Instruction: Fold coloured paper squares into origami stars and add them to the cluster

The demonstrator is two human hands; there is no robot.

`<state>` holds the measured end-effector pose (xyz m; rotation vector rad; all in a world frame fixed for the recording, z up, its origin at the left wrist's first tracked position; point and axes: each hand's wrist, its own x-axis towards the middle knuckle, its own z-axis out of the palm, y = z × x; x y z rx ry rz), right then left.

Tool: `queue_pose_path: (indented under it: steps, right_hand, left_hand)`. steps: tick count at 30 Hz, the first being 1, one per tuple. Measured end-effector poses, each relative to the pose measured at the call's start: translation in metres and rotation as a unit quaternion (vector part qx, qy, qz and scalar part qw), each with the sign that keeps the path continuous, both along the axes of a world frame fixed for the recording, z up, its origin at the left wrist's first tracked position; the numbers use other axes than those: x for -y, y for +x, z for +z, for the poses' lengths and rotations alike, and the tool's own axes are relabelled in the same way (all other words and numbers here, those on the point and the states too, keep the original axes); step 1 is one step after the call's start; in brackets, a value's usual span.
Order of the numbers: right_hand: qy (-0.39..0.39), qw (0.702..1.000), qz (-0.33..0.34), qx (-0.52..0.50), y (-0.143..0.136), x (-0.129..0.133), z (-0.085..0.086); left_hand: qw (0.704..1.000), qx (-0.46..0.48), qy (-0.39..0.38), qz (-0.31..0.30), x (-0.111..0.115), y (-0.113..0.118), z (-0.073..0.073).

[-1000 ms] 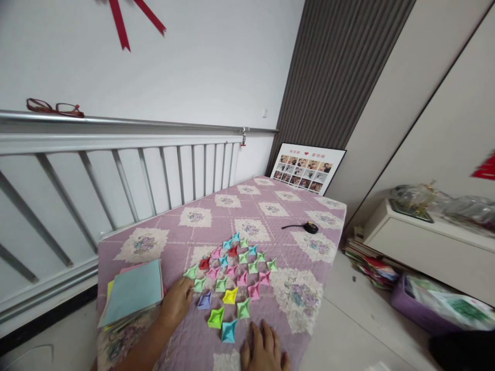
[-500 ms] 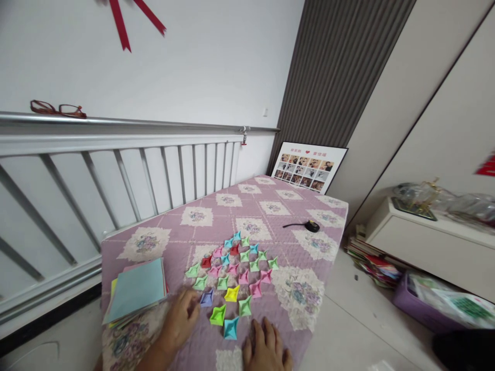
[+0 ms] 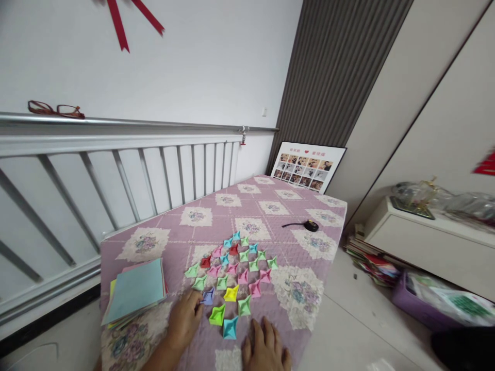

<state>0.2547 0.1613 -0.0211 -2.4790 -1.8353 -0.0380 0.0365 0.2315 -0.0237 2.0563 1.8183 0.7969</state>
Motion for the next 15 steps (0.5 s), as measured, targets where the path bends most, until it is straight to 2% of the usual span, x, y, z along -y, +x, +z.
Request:
queue_pose_path:
  steps: [5, 9, 12, 15]
  right_hand:
    - [0.028, 1.0, 0.007, 0.0, 0.001, 0.0, -0.006]
    - [0.007, 1.0, 0.009, -0.021, 0.008, -0.004, -0.014]
    - [-0.001, 0.999, 0.016, -0.035, 0.012, -0.007, -0.019]
    - [0.0, 0.999, 0.017, -0.038, 0.013, -0.008, -0.019]
  left_hand:
    - [1.0, 0.02, 0.017, 0.005, -0.001, 0.003, -0.001]
    - [0.999, 0.026, 0.041, 0.016, 0.011, -0.002, -0.004]
    - [0.998, -0.005, 0.059, 0.017, 0.024, -0.022, 0.0]
    - [0.994, -0.075, 0.067, 0.052, 0.032, -0.062, 0.011]
